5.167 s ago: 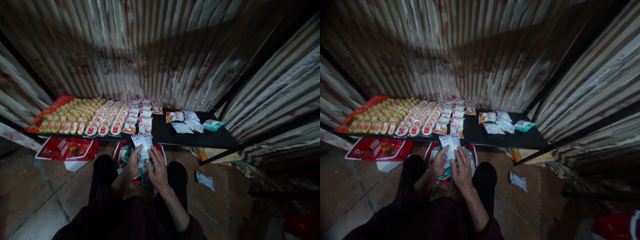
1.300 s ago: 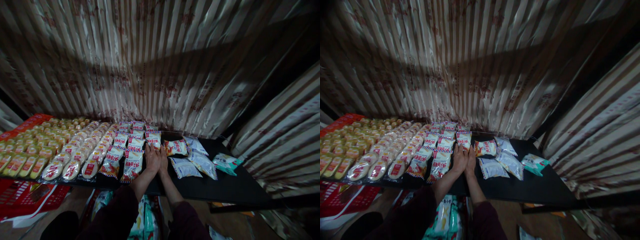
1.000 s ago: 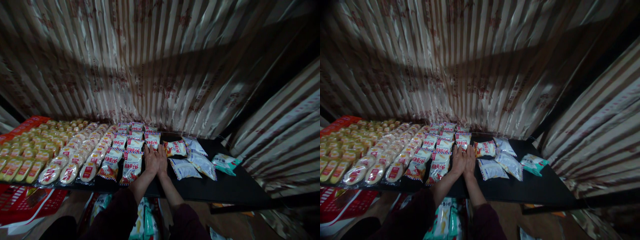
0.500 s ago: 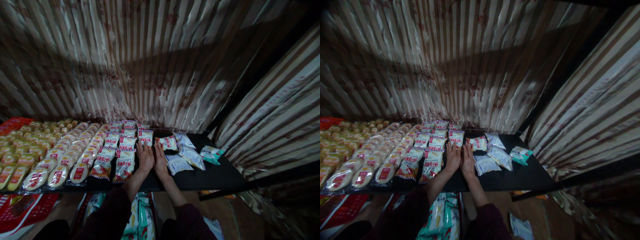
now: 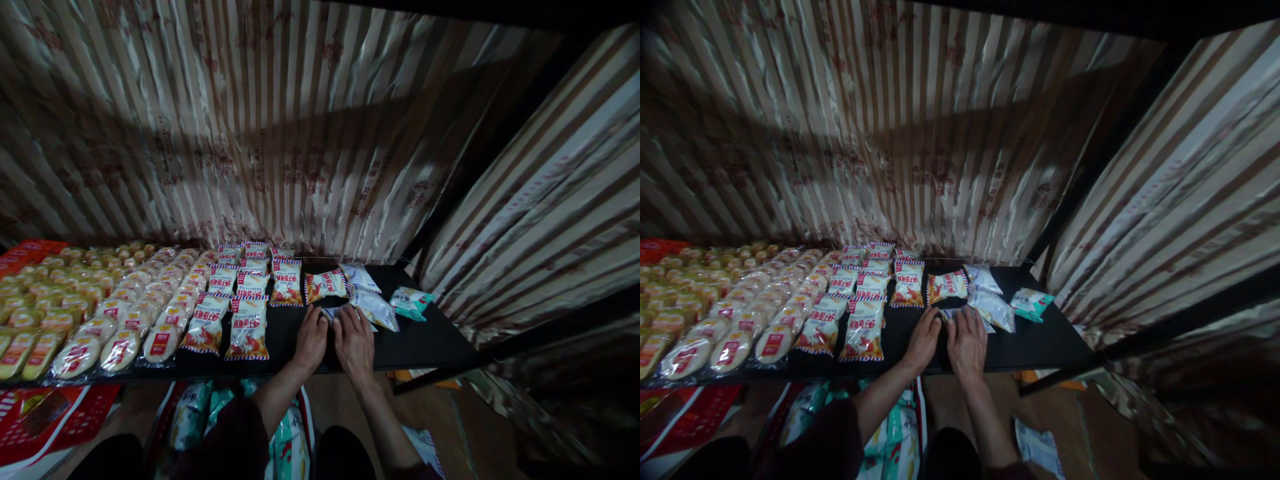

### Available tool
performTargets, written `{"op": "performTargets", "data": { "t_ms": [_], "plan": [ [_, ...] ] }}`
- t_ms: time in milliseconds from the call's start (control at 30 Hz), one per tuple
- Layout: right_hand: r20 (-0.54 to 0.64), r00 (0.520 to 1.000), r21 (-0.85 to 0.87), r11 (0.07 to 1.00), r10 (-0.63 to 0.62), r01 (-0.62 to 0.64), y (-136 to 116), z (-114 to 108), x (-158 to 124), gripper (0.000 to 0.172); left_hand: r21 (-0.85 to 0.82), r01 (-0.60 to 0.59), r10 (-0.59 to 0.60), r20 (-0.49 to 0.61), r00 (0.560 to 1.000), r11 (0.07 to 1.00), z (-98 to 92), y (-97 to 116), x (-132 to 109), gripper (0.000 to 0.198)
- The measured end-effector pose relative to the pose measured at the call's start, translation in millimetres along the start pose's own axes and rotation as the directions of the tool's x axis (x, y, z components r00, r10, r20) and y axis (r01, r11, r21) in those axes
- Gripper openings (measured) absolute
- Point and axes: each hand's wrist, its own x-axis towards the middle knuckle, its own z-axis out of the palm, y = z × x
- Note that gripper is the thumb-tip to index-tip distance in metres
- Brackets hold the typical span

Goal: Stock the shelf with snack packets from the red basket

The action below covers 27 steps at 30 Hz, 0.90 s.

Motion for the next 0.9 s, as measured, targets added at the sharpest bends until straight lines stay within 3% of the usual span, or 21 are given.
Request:
{"op": "performTargets", "data": {
  "t_ms": [167, 300, 433, 567, 733, 900],
  "plan": [
    [0.109, 0.994, -0.154, 0.988, -0.001, 0.018, -3.7, 8.8, -37.1, 0.045, -0.171, 0.162, -0.146, 0.104, 0.984, 0.972, 8.5, -3.7, -17.3, 0.042],
    [0.151, 0.988, -0.182, 0.981, -0.043, 0.071, -23.7, 3.5, -59.7, 0.046, -0.245, 0.163, -0.16, 0.035, 0.987, 0.956, -5.3, -11.0, -40.1, 0.038],
    [0.126, 0.99, -0.16, 0.984, -0.064, 0.084, -29.5, -8.7, -62.1, 0.046, -0.353, 0.166, -0.191, -0.038, 0.981, 0.921, -17.6, -17.5, -62.1, 0.041],
    [0.161, 0.987, -0.201, 0.979, 0.006, 0.027, -21.2, -14.7, -52.5, 0.05, -0.522, 0.21, -0.243, 0.005, 0.97, 0.827, -19.9, -18.8, -75.0, 0.05],
    [0.372, 0.928, -0.235, 0.97, 0.028, 0.065, -27.1, -24.4, -51.8, 0.052, -0.609, 0.24, -0.279, 0.032, 0.96, 0.756, -28.1, -16.7, -82.1, 0.05],
    [0.54, 0.841, -0.254, 0.947, -0.031, 0.198, -50.3, -43.5, -63.8, 0.06, -0.539, 0.224, -0.292, -0.041, 0.956, 0.812, -46.4, -16.4, -89.6, 0.041]
  ]
}}
